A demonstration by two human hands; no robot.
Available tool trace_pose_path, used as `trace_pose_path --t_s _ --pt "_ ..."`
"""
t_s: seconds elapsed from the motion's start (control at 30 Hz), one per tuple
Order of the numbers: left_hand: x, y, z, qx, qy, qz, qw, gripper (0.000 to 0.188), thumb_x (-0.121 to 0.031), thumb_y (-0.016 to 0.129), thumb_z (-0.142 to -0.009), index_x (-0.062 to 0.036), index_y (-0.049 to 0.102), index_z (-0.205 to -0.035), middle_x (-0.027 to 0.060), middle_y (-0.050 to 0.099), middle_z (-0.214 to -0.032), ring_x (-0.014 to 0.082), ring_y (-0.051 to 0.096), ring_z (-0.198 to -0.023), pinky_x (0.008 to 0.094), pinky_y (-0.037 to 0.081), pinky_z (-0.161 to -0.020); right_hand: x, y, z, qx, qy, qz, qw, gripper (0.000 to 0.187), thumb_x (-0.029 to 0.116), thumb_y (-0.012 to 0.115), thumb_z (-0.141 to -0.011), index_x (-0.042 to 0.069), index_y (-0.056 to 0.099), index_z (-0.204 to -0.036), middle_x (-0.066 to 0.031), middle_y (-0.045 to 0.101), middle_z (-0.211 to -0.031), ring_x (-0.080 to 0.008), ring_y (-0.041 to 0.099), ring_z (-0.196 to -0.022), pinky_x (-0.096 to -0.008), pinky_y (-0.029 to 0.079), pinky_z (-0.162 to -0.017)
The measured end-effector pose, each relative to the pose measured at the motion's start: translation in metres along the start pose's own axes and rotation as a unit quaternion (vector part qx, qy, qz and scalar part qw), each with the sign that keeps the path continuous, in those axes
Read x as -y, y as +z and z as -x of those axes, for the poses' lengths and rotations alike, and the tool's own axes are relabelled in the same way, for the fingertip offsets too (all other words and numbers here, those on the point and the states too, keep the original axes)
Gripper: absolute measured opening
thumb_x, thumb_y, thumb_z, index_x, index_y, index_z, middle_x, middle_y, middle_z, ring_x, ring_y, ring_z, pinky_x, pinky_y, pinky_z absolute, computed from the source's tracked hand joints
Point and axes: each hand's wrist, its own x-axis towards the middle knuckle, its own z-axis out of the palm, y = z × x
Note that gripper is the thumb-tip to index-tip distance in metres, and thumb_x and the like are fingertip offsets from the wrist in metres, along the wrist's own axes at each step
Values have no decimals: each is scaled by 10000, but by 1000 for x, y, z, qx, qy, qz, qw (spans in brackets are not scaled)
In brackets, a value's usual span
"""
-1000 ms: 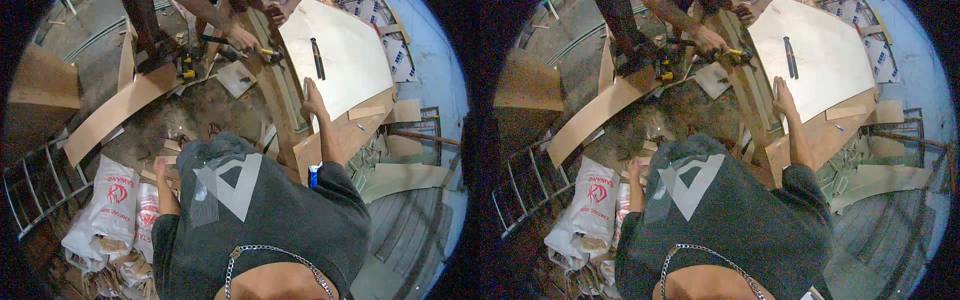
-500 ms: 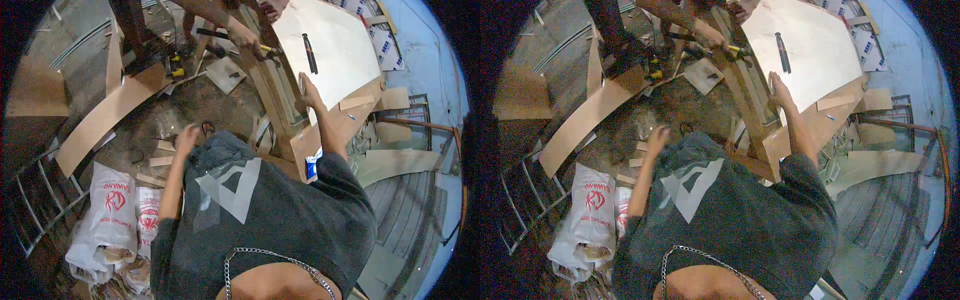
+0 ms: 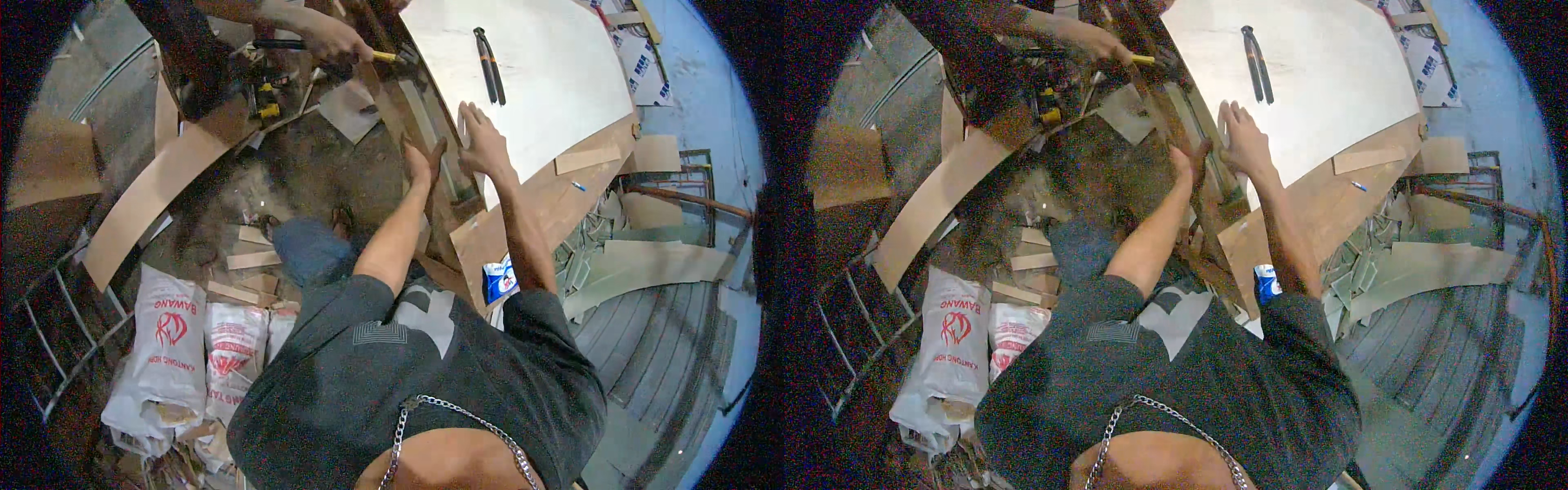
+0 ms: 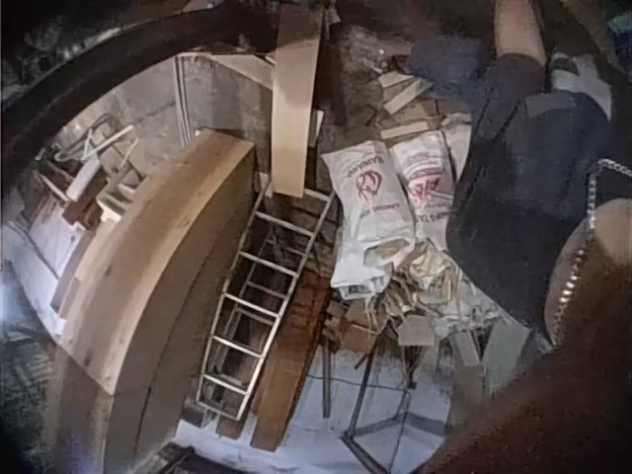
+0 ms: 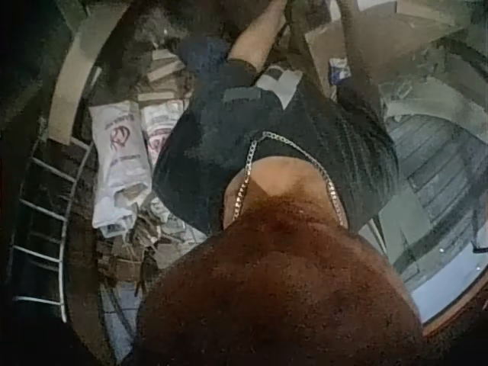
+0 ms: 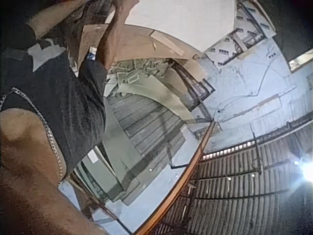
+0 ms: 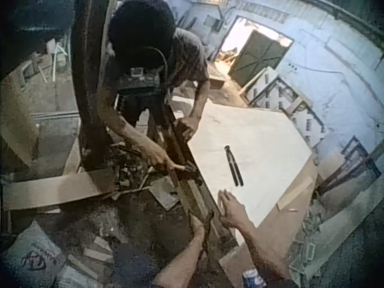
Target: The person helps a colleague assemble a wooden structure by holding pieces of plywood in place while the other person hammers nails into the frame.
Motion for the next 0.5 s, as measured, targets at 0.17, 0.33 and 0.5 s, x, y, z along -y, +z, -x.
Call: trace_pose_path --t_s 0.17,0.33,0.5 --pt "-38 -6 17 -78 -86 39 992 878 -370 826 -550 -31 417 -1249 158 570 -1120 317 541 -1024 408 427 -885 -10 -3 5 -3 1 35 999 851 152 687 -611 85 272 -1351 -208 348 -1358 -352 382 -1232 -450 462 -888" --pt "-65 -24 20 -57 -93 96 989 878 -325 853 -491 -18 447 -1206 169 576 -1124 305 552 -1032 402 438 -869 -1 -9 2 -5 13 24 1000 849 123 678 -607 108 300 -1368 -209 360 -1358 -347 413 -1208 -411 424 -930" --pt "-49 -23 9 -113 -77 58 989 902 -319 862 -482 -5 440 -1214 175 549 -1171 304 538 -1057 391 439 -878 -4 -4 -2 -34 -55 17 998 870 139 691 -592 80 273 -1353 -233 355 -1335 -384 415 -1183 -482 457 -864"
